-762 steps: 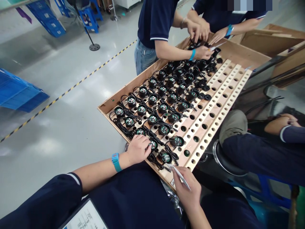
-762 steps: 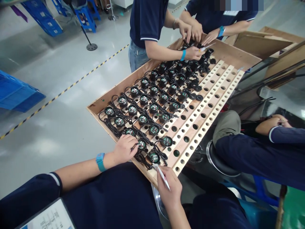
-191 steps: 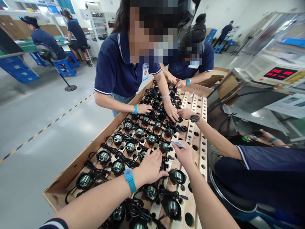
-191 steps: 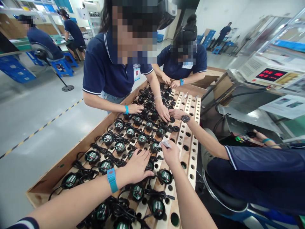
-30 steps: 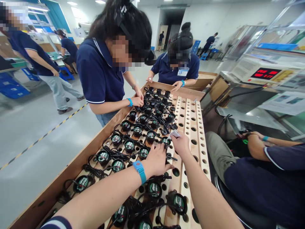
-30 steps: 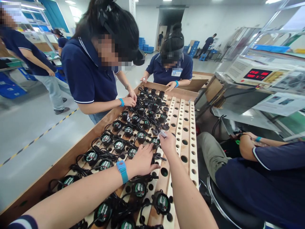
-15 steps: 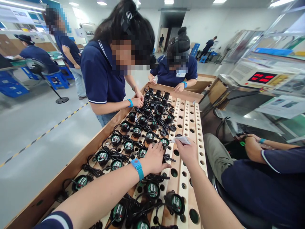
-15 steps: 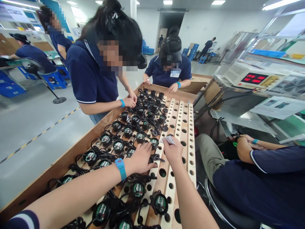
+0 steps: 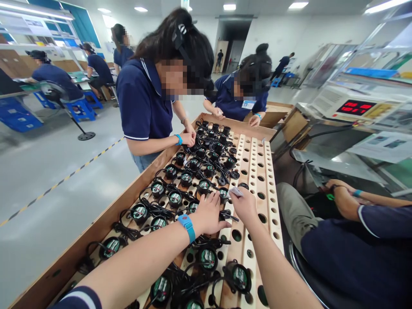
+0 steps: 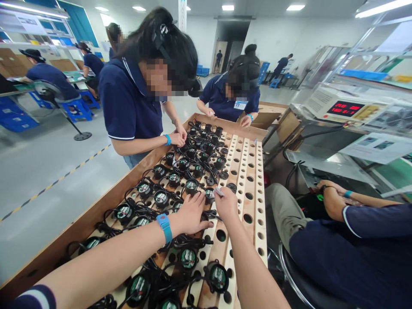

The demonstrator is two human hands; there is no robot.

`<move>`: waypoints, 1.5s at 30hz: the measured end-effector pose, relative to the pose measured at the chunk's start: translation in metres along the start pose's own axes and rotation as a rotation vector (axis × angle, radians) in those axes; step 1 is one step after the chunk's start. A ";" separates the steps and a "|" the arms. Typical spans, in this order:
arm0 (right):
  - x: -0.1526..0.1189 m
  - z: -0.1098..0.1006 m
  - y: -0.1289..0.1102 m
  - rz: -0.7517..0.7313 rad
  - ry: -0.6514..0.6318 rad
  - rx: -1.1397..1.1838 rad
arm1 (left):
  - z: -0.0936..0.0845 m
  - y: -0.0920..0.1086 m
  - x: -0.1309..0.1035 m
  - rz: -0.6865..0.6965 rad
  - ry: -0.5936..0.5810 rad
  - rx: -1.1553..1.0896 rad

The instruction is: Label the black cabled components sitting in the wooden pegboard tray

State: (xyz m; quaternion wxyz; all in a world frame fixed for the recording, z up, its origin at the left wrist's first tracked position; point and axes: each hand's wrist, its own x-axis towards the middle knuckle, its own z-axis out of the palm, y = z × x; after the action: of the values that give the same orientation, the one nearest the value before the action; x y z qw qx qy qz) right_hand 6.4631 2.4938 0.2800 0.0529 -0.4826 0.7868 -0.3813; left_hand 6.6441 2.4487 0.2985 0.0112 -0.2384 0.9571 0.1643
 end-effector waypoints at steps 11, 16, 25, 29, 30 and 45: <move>-0.003 -0.007 -0.013 0.055 0.072 0.200 | -0.021 -0.004 -0.042 0.023 0.082 -0.080; -0.019 -0.032 -0.016 0.376 0.246 0.522 | -0.047 -0.036 -0.146 -0.039 0.085 -0.078; -0.067 -0.095 -0.058 0.597 0.321 1.224 | -0.031 -0.190 -0.340 -0.801 0.388 0.068; -0.100 -0.110 -0.113 0.651 0.368 1.300 | -0.006 -0.215 -0.365 -0.835 0.327 -0.271; -0.110 -0.109 -0.132 0.658 0.368 1.301 | -0.003 -0.216 -0.367 -0.784 0.327 -0.341; -0.357 0.118 -0.436 0.364 0.453 0.754 | -0.100 -0.093 -0.440 -0.362 -0.213 -1.728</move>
State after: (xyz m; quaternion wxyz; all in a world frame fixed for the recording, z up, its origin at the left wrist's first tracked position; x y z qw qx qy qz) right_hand 7.0186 2.6083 0.3797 0.1174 -0.1888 0.6569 -0.7205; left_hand 7.0822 2.5382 0.4086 -0.0580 -0.2948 0.4402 0.8461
